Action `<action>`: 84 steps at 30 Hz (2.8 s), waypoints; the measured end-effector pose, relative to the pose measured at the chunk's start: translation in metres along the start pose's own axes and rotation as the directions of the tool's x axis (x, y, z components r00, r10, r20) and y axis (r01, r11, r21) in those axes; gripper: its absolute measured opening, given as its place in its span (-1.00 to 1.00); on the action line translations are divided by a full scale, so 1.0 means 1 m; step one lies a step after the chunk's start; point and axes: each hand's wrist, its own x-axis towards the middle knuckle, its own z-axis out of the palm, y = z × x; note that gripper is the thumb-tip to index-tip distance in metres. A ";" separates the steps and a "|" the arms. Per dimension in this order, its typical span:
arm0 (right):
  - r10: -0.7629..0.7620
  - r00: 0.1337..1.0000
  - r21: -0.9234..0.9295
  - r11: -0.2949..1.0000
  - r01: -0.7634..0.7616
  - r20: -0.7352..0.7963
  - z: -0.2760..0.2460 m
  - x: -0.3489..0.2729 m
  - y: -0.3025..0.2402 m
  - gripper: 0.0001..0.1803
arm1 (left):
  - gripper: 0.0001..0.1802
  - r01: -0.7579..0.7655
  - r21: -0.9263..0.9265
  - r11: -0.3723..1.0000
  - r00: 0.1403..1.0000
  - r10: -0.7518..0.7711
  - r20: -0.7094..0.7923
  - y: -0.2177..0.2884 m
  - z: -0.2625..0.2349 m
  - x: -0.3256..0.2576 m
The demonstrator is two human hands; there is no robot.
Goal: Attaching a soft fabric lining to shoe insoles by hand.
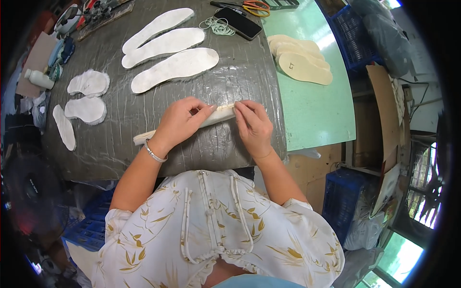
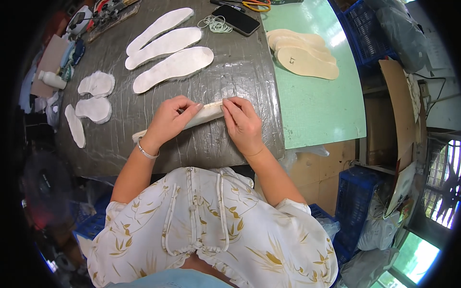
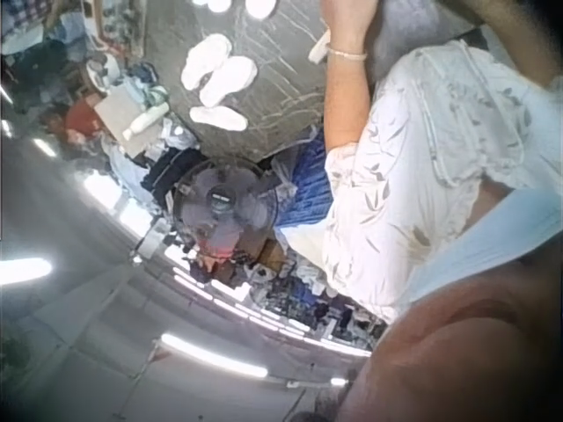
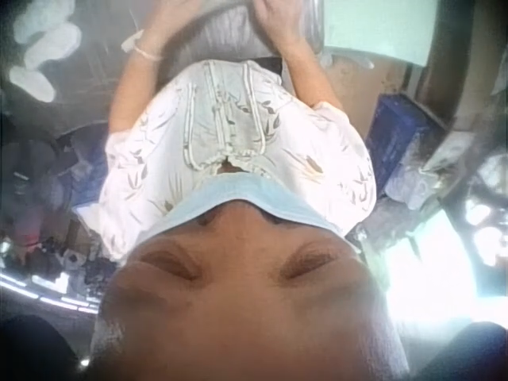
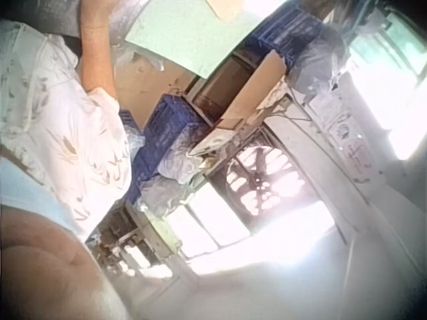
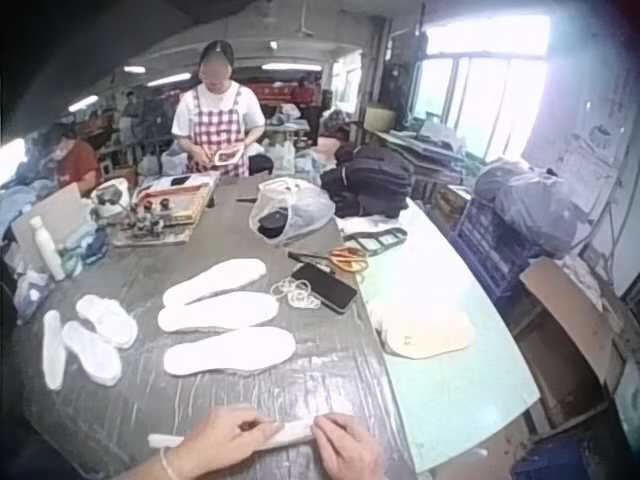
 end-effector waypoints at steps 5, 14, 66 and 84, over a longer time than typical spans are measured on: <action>-0.015 0.999 -0.048 0.999 0.017 0.041 -0.001 -0.006 0.004 -0.80 | -0.73 -0.035 -0.081 0.996 0.999 0.036 0.012 -0.002 0.010 0.007; -0.046 0.999 -0.045 0.998 0.045 -0.008 0.004 -0.002 0.007 -0.78 | -0.70 0.065 -0.068 0.996 0.996 -0.061 0.061 0.000 0.009 0.014; 0.070 0.980 0.064 0.995 -0.083 0.184 -0.012 0.016 -0.002 -0.77 | -0.74 0.058 -0.204 0.977 0.989 -0.028 0.145 -0.013 -0.014 -0.005; 0.431 0.754 0.611 0.443 -0.656 0.496 -0.031 0.010 -0.012 -0.53 | -0.51 -0.110 -0.583 0.805 0.986 0.160 0.035 0.045 0.017 0.018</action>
